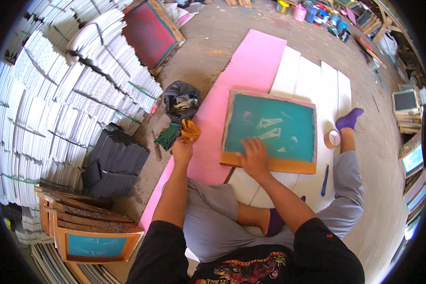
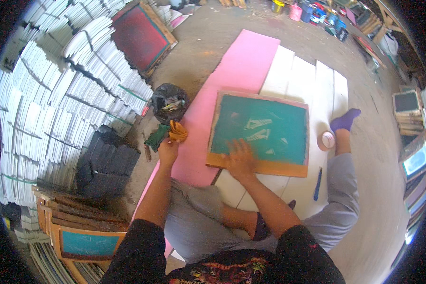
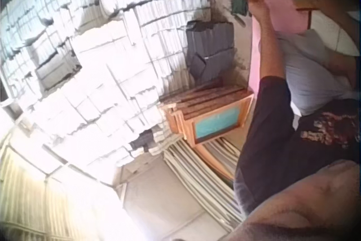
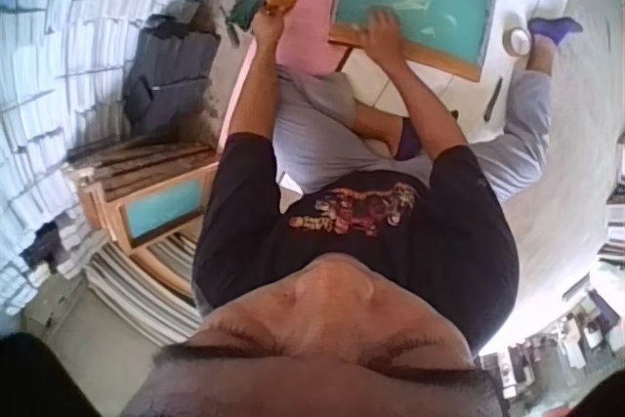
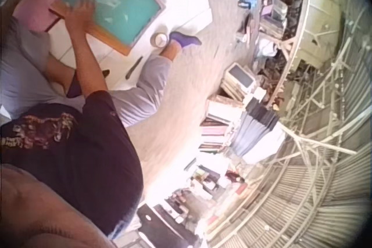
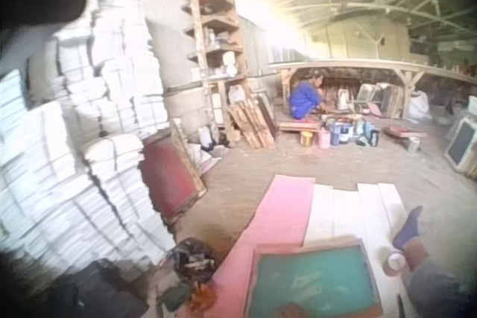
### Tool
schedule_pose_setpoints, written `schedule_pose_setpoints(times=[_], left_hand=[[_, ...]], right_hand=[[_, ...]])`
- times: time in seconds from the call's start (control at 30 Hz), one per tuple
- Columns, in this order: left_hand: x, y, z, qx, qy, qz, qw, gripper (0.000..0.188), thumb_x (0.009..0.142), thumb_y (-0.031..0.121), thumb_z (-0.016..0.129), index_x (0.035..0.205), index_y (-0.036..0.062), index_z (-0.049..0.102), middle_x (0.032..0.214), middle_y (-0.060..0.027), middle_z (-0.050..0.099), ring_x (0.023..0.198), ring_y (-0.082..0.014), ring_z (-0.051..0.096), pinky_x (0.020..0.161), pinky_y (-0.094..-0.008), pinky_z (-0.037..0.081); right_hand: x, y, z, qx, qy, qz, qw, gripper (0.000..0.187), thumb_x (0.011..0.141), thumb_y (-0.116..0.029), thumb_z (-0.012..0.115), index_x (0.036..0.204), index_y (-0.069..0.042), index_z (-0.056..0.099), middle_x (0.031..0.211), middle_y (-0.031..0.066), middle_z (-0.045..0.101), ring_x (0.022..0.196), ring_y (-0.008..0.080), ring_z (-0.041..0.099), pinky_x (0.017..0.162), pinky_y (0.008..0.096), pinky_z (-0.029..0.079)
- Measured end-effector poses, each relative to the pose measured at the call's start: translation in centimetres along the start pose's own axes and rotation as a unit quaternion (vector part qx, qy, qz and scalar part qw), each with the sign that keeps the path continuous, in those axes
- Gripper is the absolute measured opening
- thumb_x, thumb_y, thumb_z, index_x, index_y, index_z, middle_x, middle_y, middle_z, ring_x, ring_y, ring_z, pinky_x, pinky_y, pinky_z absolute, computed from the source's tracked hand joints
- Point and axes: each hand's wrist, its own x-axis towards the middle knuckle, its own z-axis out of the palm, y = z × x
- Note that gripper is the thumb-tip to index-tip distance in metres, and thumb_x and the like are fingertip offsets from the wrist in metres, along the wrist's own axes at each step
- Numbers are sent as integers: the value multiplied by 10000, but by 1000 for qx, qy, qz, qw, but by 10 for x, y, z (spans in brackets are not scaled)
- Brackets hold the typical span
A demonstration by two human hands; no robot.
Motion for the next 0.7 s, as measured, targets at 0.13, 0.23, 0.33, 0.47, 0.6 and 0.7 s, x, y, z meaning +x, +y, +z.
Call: schedule_pose_setpoints(times=[0.13,0.23,0.33,0.47,0.6,0.7], left_hand=[[2,-3,20,68,59,-16,996,406,805,221,796,1130,5,682,1237,-232,628,1104,-421,643,907,-476,544],[2,13,21,162,46,10,986,341,816,194,773,1097,20,691,1221,-209,613,1069,-401,650,881,-468,550],[3,14,11,66,-39,94,993,264,837,166,748,1056,26,703,1096,-168,670,974,-342,675,838,-414,545],[-25,27,-1,-355,-305,43,883,169,872,122,715,1020,40,720,932,-76,709,867,-209,673,787,-324,519],[-50,55,-4,-340,-267,15,901,159,935,151,688,1021,22,723,888,-77,717,779,-165,666,700,-300,517],[-44,36,20,-171,-211,-19,962,233,921,213,721,1048,18,739,810,-76,720,667,-143,662,617,-301,538]], right_hand=[[41,-66,34,105,-21,-61,992,467,847,-245,731,1257,-47,629,1300,207,606,1240,382,538,1058,491,425],[52,-84,37,153,-63,-47,985,477,812,-175,747,1255,-43,626,1279,200,607,1226,351,552,1029,456,457],[55,-87,35,203,-34,-33,978,439,825,-89,707,1252,-45,618,1272,191,607,1188,374,569,981,445,495],[63,-68,29,338,10,-31,941,344,843,7,611,1180,-47,655,1171,191,647,1052,402,631,902,452,533],[46,-31,-5,312,-10,-4,950,279,863,-13,569,1117,-40,681,1094,196,668,924,393,672,836,470,550],[26,-30,-17,214,-47,-3,976,242,877,-63,579,1094,-62,687,1110,177,672,929,368,671,813,471,555]])
